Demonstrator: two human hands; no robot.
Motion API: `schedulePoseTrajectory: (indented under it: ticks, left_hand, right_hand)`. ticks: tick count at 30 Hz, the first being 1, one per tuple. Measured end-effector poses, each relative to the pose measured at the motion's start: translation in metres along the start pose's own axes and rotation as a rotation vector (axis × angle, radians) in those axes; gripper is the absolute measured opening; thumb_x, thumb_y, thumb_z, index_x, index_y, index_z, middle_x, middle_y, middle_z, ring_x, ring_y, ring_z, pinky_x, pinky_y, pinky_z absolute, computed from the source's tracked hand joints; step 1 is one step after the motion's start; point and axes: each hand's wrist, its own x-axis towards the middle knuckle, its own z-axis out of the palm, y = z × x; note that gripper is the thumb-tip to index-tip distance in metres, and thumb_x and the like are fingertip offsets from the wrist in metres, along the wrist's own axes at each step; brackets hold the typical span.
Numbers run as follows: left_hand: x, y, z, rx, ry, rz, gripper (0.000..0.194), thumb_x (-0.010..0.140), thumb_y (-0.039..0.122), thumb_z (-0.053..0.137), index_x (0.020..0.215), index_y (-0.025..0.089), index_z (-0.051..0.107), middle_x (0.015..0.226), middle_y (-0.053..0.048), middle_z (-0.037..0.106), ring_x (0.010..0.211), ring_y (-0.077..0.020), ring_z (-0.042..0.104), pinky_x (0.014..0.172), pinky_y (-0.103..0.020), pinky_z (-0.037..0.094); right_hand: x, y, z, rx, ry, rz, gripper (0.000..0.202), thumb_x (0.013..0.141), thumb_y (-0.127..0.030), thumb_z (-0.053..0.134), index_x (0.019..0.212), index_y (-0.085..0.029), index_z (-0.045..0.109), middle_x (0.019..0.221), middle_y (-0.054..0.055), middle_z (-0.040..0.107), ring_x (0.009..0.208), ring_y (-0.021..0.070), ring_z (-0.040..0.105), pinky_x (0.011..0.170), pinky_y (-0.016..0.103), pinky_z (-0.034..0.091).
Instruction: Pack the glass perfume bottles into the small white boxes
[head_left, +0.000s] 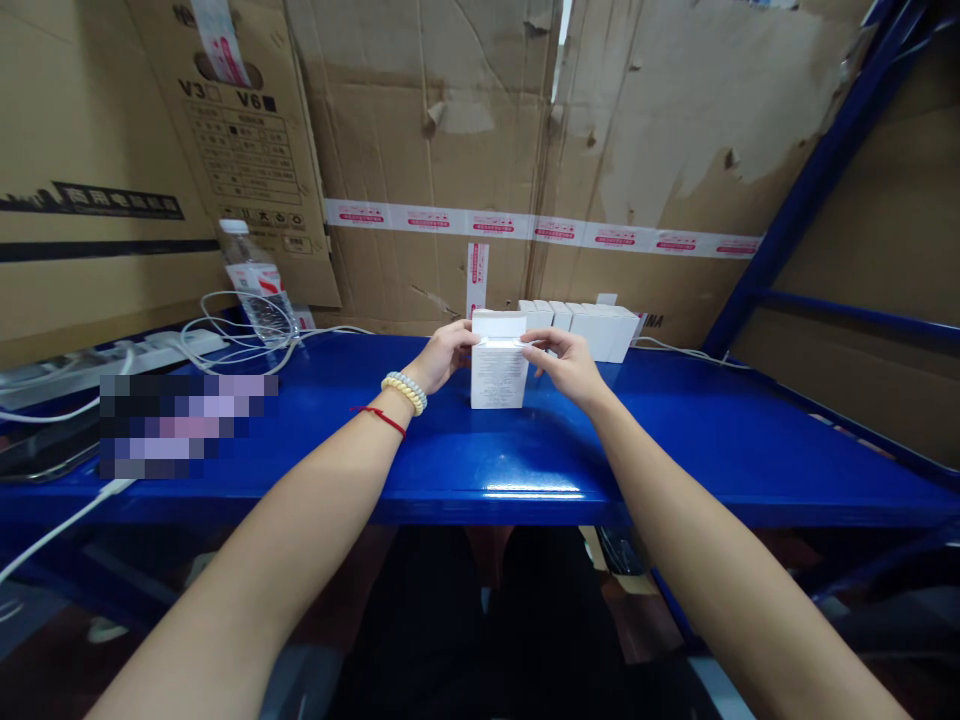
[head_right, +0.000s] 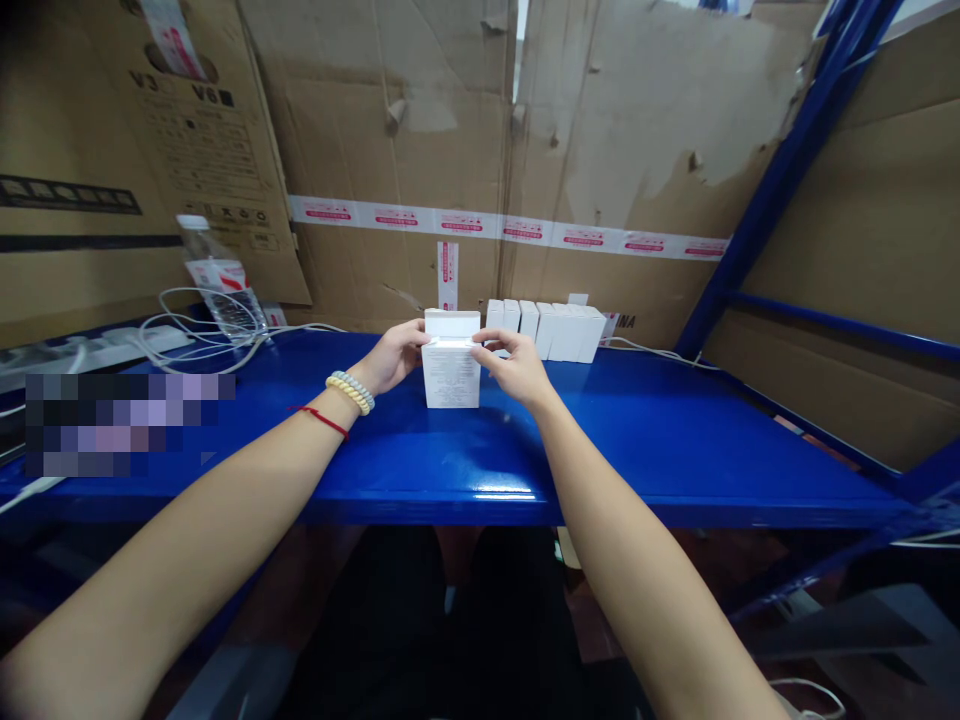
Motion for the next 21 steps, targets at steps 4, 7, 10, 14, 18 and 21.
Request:
schedulePoseTrajectory:
  ticks: [4, 7, 10, 14, 18, 21]
  left_hand:
    - [-0.0001, 0.0019, 0.0022, -0.021, 0.072, 0.124, 0.041, 0.049, 0.016, 0.069, 0.089, 0.015, 0.059, 0.08, -0.001, 0.064, 0.073, -0.014, 0.058, 0.063, -0.025, 0.044]
    - [0.0002, 0.0031, 0.0028, -0.01, 0.108, 0.208, 0.033, 0.047, 0.011, 0.068, 0.08, 0.015, 0.061, 0.074, 0.0, 0.063, 0.071, -0.0123, 0.056, 0.062, -0.024, 0.043]
    - [0.0005, 0.0031, 0.0028, 0.057, 0.125, 0.269, 0.025, 0.049, 0.012, 0.068, 0.074, 0.014, 0.066, 0.074, -0.001, 0.064, 0.074, -0.0125, 0.056, 0.067, -0.025, 0.044]
    - [-0.0004, 0.004, 0.0035, 0.087, 0.122, 0.288, 0.014, 0.05, 0.016, 0.072, 0.064, 0.014, 0.068, 0.081, -0.004, 0.067, 0.079, -0.0146, 0.058, 0.076, -0.029, 0.045]
    - [-0.0031, 0.0075, 0.0055, 0.091, 0.104, 0.275, 0.011, 0.051, 0.019, 0.073, 0.06, 0.014, 0.07, 0.084, -0.007, 0.068, 0.086, -0.0181, 0.06, 0.084, -0.033, 0.045]
    - [-0.0046, 0.0094, 0.0059, 0.077, 0.099, 0.233, 0.012, 0.049, 0.019, 0.073, 0.06, 0.015, 0.071, 0.085, -0.008, 0.07, 0.087, -0.0201, 0.061, 0.082, -0.033, 0.046]
  right_hand:
    - [0.0009, -0.0001, 0.0, 0.0, 0.013, -0.001, 0.036, 0.067, -0.045, 0.069, 0.086, -0.015, 0.069, 0.09, 0.009, 0.066, 0.077, 0.0156, 0.057, 0.051, 0.023, 0.045]
    - [0.0024, 0.0005, 0.0006, 0.023, 0.019, 0.004, 0.041, 0.067, -0.051, 0.069, 0.086, -0.014, 0.069, 0.092, 0.009, 0.066, 0.076, 0.0155, 0.057, 0.049, 0.023, 0.044]
    - [0.0039, 0.0009, 0.0011, 0.05, 0.023, 0.006, 0.045, 0.07, -0.057, 0.067, 0.083, -0.014, 0.07, 0.087, 0.008, 0.066, 0.074, 0.0154, 0.056, 0.048, 0.024, 0.044]
    - [0.0042, 0.0005, 0.0011, 0.047, 0.038, 0.007, 0.047, 0.072, -0.06, 0.065, 0.075, -0.014, 0.069, 0.074, 0.006, 0.063, 0.065, 0.0124, 0.053, 0.049, 0.023, 0.044]
    - [0.0039, 0.0001, 0.0003, 0.017, 0.038, -0.017, 0.043, 0.071, -0.056, 0.068, 0.078, -0.013, 0.069, 0.074, 0.006, 0.064, 0.059, 0.0098, 0.049, 0.048, 0.023, 0.041]
    - [0.0044, 0.0007, -0.0007, 0.025, 0.048, -0.013, 0.043, 0.069, -0.054, 0.069, 0.077, -0.012, 0.068, 0.075, 0.007, 0.065, 0.059, 0.0099, 0.05, 0.048, 0.023, 0.04]
